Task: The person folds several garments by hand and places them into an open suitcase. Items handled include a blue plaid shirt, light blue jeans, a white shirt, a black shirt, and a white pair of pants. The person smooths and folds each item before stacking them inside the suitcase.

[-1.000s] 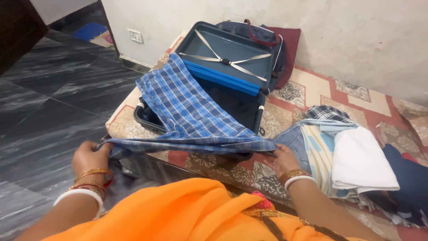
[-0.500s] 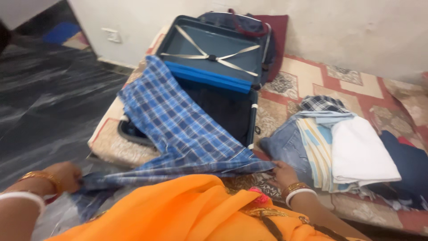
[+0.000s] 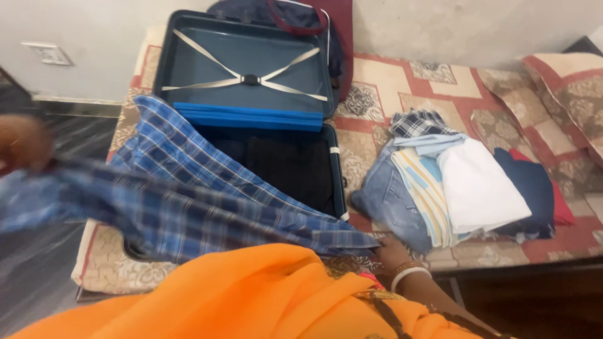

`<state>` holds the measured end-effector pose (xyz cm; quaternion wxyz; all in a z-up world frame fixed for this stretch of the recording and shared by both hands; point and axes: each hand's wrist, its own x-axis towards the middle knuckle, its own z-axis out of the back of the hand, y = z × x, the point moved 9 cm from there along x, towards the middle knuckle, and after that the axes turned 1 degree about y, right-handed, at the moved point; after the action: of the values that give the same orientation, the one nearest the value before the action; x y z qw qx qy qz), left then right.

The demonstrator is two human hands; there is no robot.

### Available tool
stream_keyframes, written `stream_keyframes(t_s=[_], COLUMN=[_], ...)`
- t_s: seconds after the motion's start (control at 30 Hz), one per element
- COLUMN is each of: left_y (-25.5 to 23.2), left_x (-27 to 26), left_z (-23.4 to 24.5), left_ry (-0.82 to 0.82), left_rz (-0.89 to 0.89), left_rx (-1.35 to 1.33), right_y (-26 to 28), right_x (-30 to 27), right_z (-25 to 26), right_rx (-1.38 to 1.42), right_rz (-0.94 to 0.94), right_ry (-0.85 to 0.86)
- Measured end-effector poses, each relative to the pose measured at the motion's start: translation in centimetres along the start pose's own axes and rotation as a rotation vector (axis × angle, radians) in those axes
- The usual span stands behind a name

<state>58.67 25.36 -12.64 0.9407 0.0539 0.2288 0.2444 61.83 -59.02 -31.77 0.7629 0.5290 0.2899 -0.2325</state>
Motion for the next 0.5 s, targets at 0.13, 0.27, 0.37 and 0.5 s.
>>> stream_keyframes(t_s=[0.13,0.27,0.37,0.5], left_y=[-4.3,-9.0,-10.7,-11.5], left_x=[7.7,11.1,9.7,6.2], left_z=[2.1,1.6,0.3,-0.7], left_ry=[-0.033,-0.183,-0.266,-0.367], left_rz=[-0.063,-0.17,-0.208,-0.185], left_rx=[-0.013,-0.243,-0.4,-0.406], right_y=[2.8,-4.2,-3.6,-4.8], right_x=[-1.0,-0.3,-1.1,-2.6], right_z=[-0.3,2.8,3.1,2.7], right_rx=[-0.948,-0.331,-0.545,-0.511], right_rz=[0.552,-0.028,0.055,-0.105], right_ry=[-0.17,-0.314,-0.423,-0.443])
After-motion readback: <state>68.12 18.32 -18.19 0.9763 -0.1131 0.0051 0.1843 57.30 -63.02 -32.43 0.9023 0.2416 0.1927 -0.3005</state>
